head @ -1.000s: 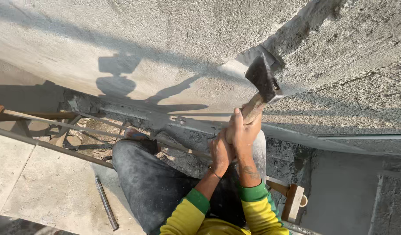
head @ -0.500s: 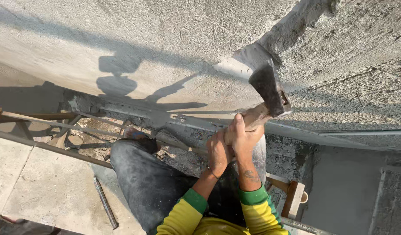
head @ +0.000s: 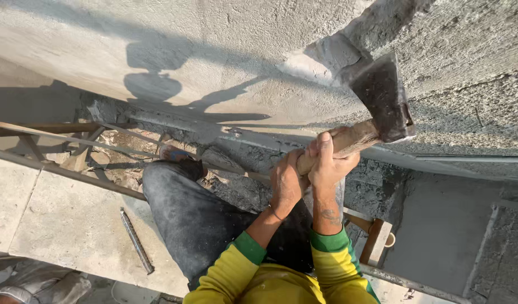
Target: The person carves a vertical groove into a concrete wall using an axe and a chisel. The person repeatedly strikes the concrete with the axe to widen the channel and uses a chisel to refine the depth of the groove.
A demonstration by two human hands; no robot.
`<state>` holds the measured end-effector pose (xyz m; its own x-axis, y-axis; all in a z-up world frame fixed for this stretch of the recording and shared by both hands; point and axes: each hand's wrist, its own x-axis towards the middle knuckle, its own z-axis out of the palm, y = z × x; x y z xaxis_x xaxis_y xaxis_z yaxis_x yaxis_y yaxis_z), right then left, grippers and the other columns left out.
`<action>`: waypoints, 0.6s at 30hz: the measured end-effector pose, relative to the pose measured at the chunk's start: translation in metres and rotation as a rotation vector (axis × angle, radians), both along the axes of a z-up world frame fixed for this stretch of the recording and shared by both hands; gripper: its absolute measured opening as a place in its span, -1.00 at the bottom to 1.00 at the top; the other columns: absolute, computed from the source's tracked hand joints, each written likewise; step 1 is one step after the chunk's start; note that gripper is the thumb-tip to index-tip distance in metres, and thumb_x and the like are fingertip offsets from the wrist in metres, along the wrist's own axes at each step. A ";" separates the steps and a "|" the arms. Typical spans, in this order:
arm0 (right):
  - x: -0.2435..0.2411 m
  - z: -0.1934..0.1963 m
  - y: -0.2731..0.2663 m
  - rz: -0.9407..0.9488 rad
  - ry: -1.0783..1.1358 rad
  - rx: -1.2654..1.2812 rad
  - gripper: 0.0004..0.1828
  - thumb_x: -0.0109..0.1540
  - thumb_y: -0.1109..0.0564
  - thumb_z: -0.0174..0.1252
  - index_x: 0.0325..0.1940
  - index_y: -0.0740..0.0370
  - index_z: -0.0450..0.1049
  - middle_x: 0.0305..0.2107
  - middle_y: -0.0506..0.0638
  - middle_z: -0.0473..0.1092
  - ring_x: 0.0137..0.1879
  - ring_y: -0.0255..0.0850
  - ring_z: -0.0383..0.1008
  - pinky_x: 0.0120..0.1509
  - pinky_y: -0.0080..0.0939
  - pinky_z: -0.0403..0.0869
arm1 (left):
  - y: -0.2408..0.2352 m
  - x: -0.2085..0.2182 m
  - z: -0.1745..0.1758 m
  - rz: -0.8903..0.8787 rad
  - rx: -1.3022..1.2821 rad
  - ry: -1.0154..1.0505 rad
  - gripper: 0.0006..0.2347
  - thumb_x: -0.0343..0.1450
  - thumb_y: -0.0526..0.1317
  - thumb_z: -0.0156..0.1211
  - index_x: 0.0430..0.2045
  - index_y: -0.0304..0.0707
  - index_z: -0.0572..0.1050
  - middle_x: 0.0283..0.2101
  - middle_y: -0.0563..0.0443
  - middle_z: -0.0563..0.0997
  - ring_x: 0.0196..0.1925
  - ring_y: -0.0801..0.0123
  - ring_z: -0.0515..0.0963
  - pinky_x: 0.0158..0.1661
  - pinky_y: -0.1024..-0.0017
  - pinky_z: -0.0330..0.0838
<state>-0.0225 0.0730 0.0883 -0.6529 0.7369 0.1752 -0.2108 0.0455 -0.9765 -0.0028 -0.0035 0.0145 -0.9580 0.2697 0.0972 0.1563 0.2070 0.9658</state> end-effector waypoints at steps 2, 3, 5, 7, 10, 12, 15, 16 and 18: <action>-0.048 -0.022 0.003 0.094 -0.104 -0.045 -0.88 0.40 0.30 0.19 -0.14 0.32 0.36 -0.51 -0.05 0.34 -0.49 -0.31 0.29 -0.44 -0.29 0.31 | -0.003 -0.018 -0.017 0.005 -0.158 -0.133 -0.56 0.29 -0.22 0.30 0.03 -0.47 0.43 -0.33 -0.43 0.62 -0.21 -0.36 0.60 -0.25 -0.08 0.45; -0.073 -0.026 -0.001 0.196 -0.298 -0.103 -0.81 0.37 0.29 0.23 -0.17 0.33 0.31 -0.56 -0.09 0.28 -0.56 -0.35 0.21 -0.53 -0.31 0.22 | -0.010 -0.017 -0.018 0.007 -0.162 -0.126 -0.56 0.29 -0.22 0.30 0.03 -0.47 0.43 -0.33 -0.43 0.62 -0.21 -0.36 0.60 -0.25 -0.08 0.45; -0.063 -0.013 -0.010 0.185 -0.301 -0.155 -0.80 0.32 0.29 0.21 -0.14 0.28 0.28 -0.57 -0.11 0.28 -0.57 -0.37 0.23 -0.54 -0.32 0.23 | -0.012 -0.032 -0.008 -0.003 -0.135 -0.293 -0.71 0.36 -0.19 0.31 -0.16 -0.42 0.51 -0.27 -0.35 0.66 -0.14 -0.28 0.64 -0.21 -0.04 0.48; -0.070 0.016 -0.010 0.212 -0.308 -0.102 -0.78 0.28 0.27 0.21 -0.09 0.24 0.29 -0.56 -0.14 0.29 -0.55 -0.38 0.29 -0.52 -0.32 0.29 | -0.015 -0.041 0.023 -0.055 -0.090 -0.272 -0.69 0.35 -0.18 0.33 -0.14 -0.41 0.49 -0.27 -0.34 0.65 -0.14 -0.27 0.63 -0.20 -0.04 0.47; -0.008 0.050 -0.020 0.159 -0.261 0.014 -0.71 0.24 0.23 0.24 -0.04 0.25 0.29 -0.45 -0.13 0.36 -0.49 -0.37 0.38 -0.46 -0.30 0.42 | -0.052 -0.015 0.064 -0.283 0.002 -0.247 -0.55 0.28 -0.20 0.36 -0.01 -0.44 0.40 -0.23 -0.36 0.62 -0.13 -0.31 0.61 -0.18 -0.03 0.48; 0.010 0.058 -0.022 0.135 -0.111 -0.059 -0.76 0.30 0.22 0.22 -0.06 0.28 0.28 -0.47 -0.10 0.34 -0.48 -0.33 0.38 -0.43 -0.28 0.43 | -0.069 -0.017 0.071 -0.441 0.064 -0.187 -0.42 0.21 -0.23 0.37 0.10 -0.48 0.32 -0.18 -0.41 0.59 -0.10 -0.34 0.59 -0.17 -0.02 0.48; -0.044 0.031 -0.021 0.141 -0.038 -0.120 -0.77 0.32 0.23 0.18 -0.08 0.27 0.24 -0.51 -0.08 0.33 -0.51 -0.32 0.36 -0.45 -0.27 0.42 | -0.061 -0.058 0.041 -0.460 0.086 0.031 -0.64 0.19 -0.28 0.36 -0.16 -0.42 0.50 -0.37 -0.33 0.64 -0.32 -0.20 0.67 -0.37 0.10 0.54; -0.057 0.022 -0.024 0.146 -0.154 -0.106 -0.74 0.27 0.25 0.17 -0.08 0.23 0.22 -0.53 -0.09 0.33 -0.56 -0.34 0.34 -0.51 -0.29 0.40 | -0.052 -0.065 0.031 -0.393 0.083 -0.313 -0.75 0.28 -0.28 0.28 -0.26 -0.48 0.48 -0.46 -0.25 0.58 -0.48 0.02 0.61 -0.49 0.19 0.48; -0.055 0.023 -0.017 0.215 -0.290 -0.157 -0.78 0.27 0.26 0.17 -0.09 0.27 0.26 -0.55 -0.08 0.32 -0.57 -0.33 0.32 -0.54 -0.28 0.35 | -0.038 -0.050 0.028 -0.314 0.277 -0.784 -0.83 0.31 -0.31 0.19 -0.33 -0.46 0.43 -0.60 -0.09 0.46 -0.71 0.34 0.46 -0.69 0.34 0.33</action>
<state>-0.0776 0.0558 0.1112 -0.8014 0.5808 -0.1429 0.0864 -0.1240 -0.9885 -0.0532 -0.0414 0.0425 -0.6620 0.5956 -0.4550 -0.5610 0.0089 0.8278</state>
